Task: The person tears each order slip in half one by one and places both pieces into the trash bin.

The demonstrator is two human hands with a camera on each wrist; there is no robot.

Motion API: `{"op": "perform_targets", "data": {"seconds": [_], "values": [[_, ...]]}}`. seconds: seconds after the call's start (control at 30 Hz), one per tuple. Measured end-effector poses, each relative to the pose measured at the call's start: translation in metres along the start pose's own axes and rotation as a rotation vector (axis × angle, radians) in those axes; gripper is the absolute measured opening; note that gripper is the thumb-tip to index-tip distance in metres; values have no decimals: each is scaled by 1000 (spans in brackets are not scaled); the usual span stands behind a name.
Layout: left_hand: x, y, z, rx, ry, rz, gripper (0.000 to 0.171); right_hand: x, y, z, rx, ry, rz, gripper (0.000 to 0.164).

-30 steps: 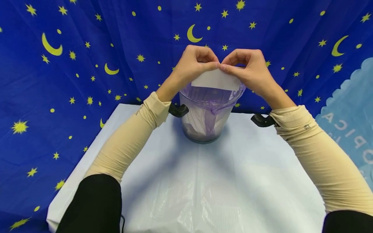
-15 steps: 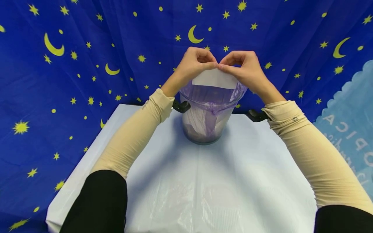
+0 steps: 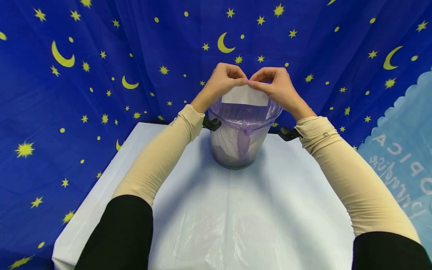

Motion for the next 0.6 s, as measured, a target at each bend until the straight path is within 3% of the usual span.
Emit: {"op": "perform_targets", "data": {"seconds": [0.2,0.37,0.6], "values": [[2,-2,-2,-17,-3,-2,11,-4,17,-3,32,32,14,26],[2,1,-1,-6,8,-16,11,-1,5,2,64,73,44,25],[1,0,2,2,45,6,10,-5,11,5,120,120,53,24]]}}
Point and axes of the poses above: each hand's wrist, its own x-axis away from the middle knuckle, its own z-axis out of the back of the hand, y = z × x, the point moved 10 cm from there along -x, towards the middle knuckle, and after that the axes turned 10 degrees about x, right-handed, at the moved point
